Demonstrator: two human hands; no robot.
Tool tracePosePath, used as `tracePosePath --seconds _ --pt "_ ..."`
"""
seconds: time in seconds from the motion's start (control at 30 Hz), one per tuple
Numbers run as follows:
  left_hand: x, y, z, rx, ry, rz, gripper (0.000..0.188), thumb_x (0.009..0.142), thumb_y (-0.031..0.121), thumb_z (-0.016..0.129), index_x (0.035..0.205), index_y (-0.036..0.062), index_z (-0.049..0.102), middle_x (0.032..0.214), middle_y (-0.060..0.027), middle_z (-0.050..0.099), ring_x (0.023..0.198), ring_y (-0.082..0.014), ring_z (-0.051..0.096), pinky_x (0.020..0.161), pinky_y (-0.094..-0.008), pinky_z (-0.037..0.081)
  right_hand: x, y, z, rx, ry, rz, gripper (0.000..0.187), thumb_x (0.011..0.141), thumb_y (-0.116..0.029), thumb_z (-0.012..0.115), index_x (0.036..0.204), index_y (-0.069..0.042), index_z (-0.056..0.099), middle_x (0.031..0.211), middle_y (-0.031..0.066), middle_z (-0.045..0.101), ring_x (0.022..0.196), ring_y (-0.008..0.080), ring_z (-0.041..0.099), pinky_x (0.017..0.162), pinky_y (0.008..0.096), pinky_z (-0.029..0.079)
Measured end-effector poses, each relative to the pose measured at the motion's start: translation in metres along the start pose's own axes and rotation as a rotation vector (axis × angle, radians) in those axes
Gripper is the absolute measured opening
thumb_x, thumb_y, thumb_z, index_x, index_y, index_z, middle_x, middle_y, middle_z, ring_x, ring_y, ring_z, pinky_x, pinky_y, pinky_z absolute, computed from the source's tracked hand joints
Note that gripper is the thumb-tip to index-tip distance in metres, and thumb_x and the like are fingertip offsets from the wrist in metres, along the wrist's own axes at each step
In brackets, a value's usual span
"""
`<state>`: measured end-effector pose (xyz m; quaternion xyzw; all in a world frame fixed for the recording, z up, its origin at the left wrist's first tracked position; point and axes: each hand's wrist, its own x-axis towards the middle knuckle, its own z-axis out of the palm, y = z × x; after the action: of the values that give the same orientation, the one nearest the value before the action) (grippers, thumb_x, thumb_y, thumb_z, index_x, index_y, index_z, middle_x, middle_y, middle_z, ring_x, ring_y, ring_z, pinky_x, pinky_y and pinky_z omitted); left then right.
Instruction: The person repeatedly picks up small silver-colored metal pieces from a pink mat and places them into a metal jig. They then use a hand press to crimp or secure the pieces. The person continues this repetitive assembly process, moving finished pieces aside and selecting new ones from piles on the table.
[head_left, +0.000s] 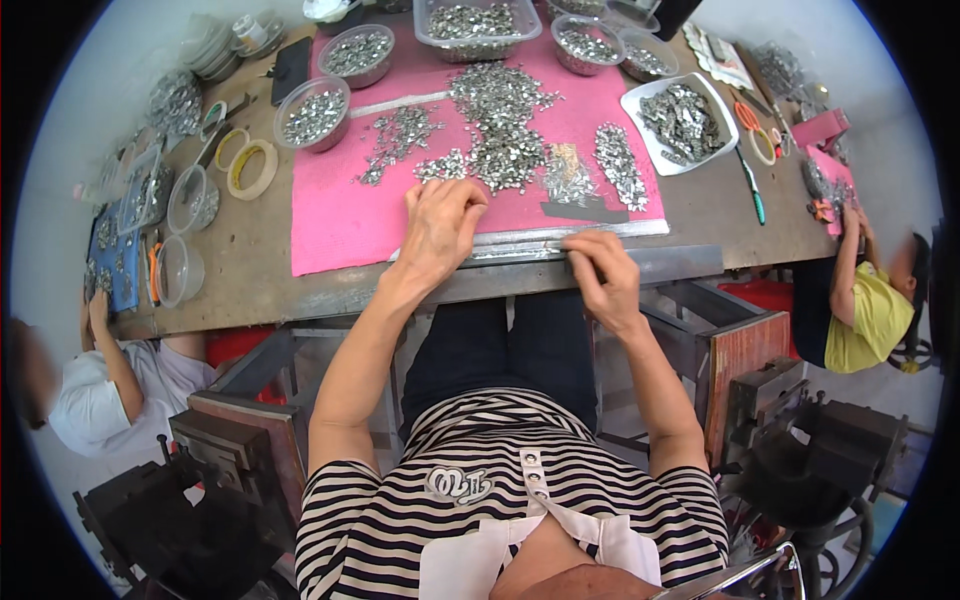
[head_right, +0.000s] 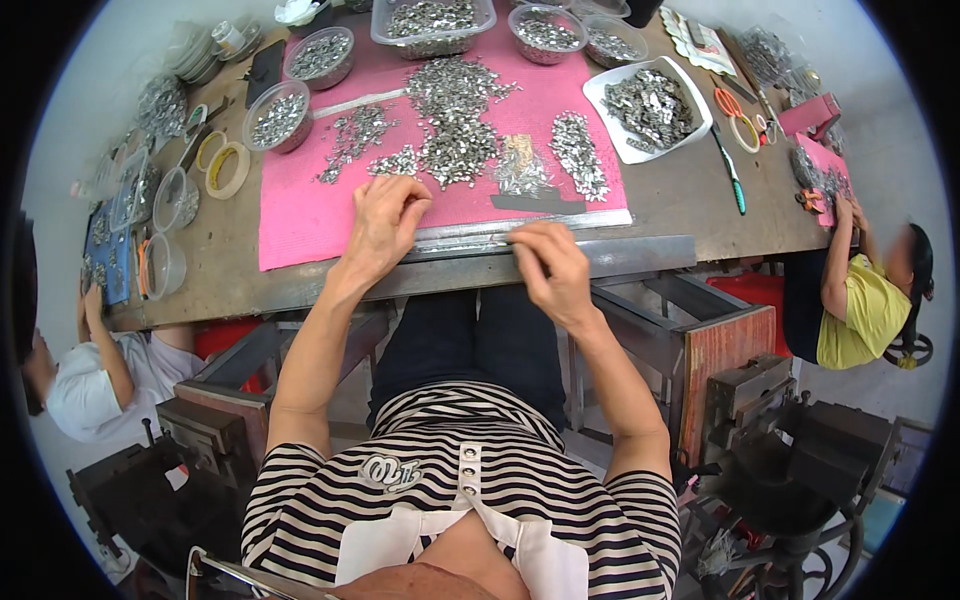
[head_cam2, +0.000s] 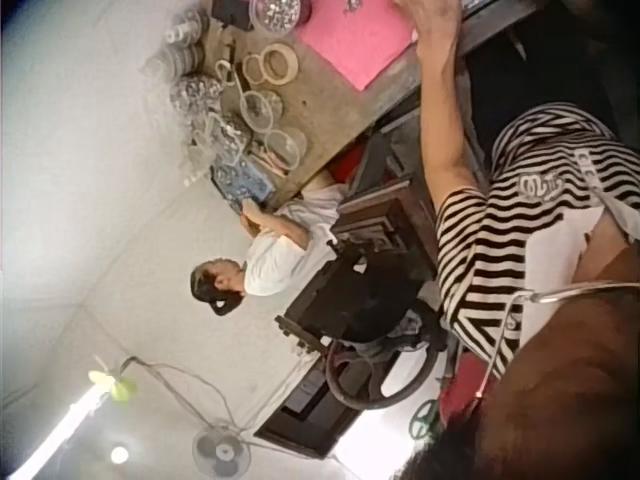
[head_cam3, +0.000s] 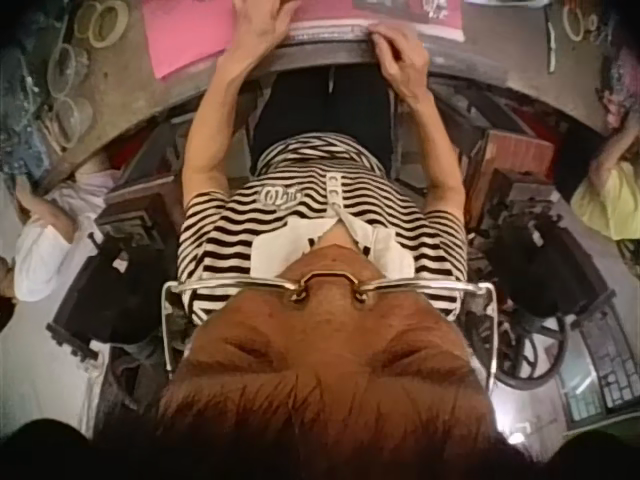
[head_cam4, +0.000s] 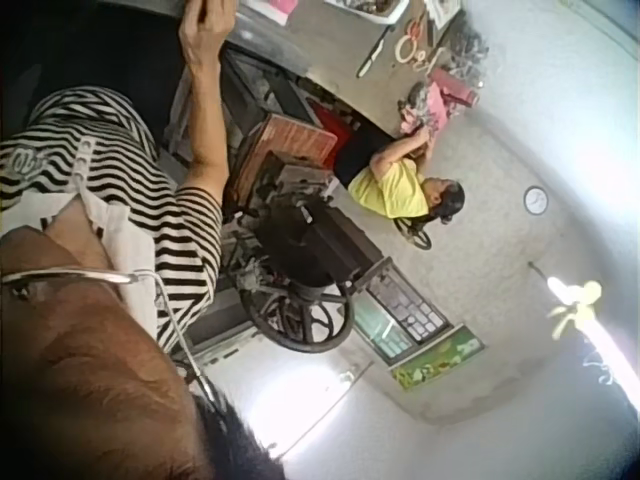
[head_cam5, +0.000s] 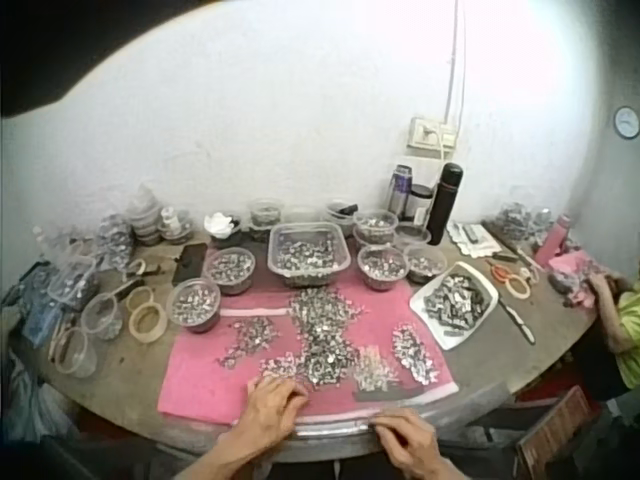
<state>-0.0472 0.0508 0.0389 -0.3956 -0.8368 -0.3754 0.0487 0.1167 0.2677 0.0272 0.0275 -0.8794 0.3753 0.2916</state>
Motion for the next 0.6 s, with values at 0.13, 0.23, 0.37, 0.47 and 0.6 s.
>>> tracePosePath --seconds 0.13,0.23,0.37,0.47,0.6 --pt "-0.027 0.008 -0.027 -0.248 -0.052 -0.202 0.006 0.096 0.005 0.067 0.102 0.0027 0.067 0.095 -0.0090 0.066 0.089 -0.0241 0.064 0.083 -0.0377 0.050 -0.007 0.012 0.005 0.112 0.125 0.168 0.012 0.096 0.001 0.067 0.107 0.000 0.073 0.095 0.0099 0.071 0.078 0.0173 0.065 0.070 0.0293 0.050" --pt "-0.046 0.013 -0.022 -0.329 -0.022 -0.202 0.007 0.096 0.004 0.068 0.102 0.0010 0.066 0.099 -0.0112 0.066 0.092 -0.0256 0.064 0.079 -0.0364 0.051 -0.008 0.014 0.009 0.181 0.128 0.266 0.012 0.098 -0.001 0.066 0.107 0.000 0.073 0.091 0.0065 0.069 0.075 0.0121 0.061 0.068 0.0277 0.048" --pt "-0.056 0.012 -0.003 -0.359 0.073 -0.101 0.009 0.091 0.001 0.070 0.100 0.0015 0.066 0.101 -0.0113 0.066 0.094 -0.0287 0.062 0.082 -0.0383 0.049 -0.012 0.018 0.010 0.246 0.136 0.312 0.011 0.099 -0.002 0.065 0.107 0.000 0.073 0.089 0.0057 0.069 0.076 0.0113 0.061 0.069 0.0272 0.048" --pt "-0.057 0.014 0.003 -0.316 0.117 -0.059 0.011 0.090 0.000 0.071 0.099 0.0014 0.066 0.100 -0.0118 0.066 0.093 -0.0297 0.062 0.081 -0.0388 0.049 -0.014 0.020 0.010 0.232 0.145 0.301 0.011 0.099 -0.002 0.066 0.107 0.000 0.073 0.089 0.0060 0.069 0.076 0.0119 0.062 0.070 0.0274 0.049" --pt "-0.057 0.016 0.006 -0.258 0.149 -0.012 0.013 0.087 -0.003 0.071 0.098 0.0008 0.066 0.098 -0.0131 0.066 0.091 -0.0318 0.062 0.080 -0.0402 0.050 -0.014 0.019 0.010 0.208 0.142 0.307 0.011 0.098 -0.002 0.066 0.107 0.000 0.073 0.088 0.0063 0.069 0.075 0.0129 0.063 0.069 0.0278 0.049"
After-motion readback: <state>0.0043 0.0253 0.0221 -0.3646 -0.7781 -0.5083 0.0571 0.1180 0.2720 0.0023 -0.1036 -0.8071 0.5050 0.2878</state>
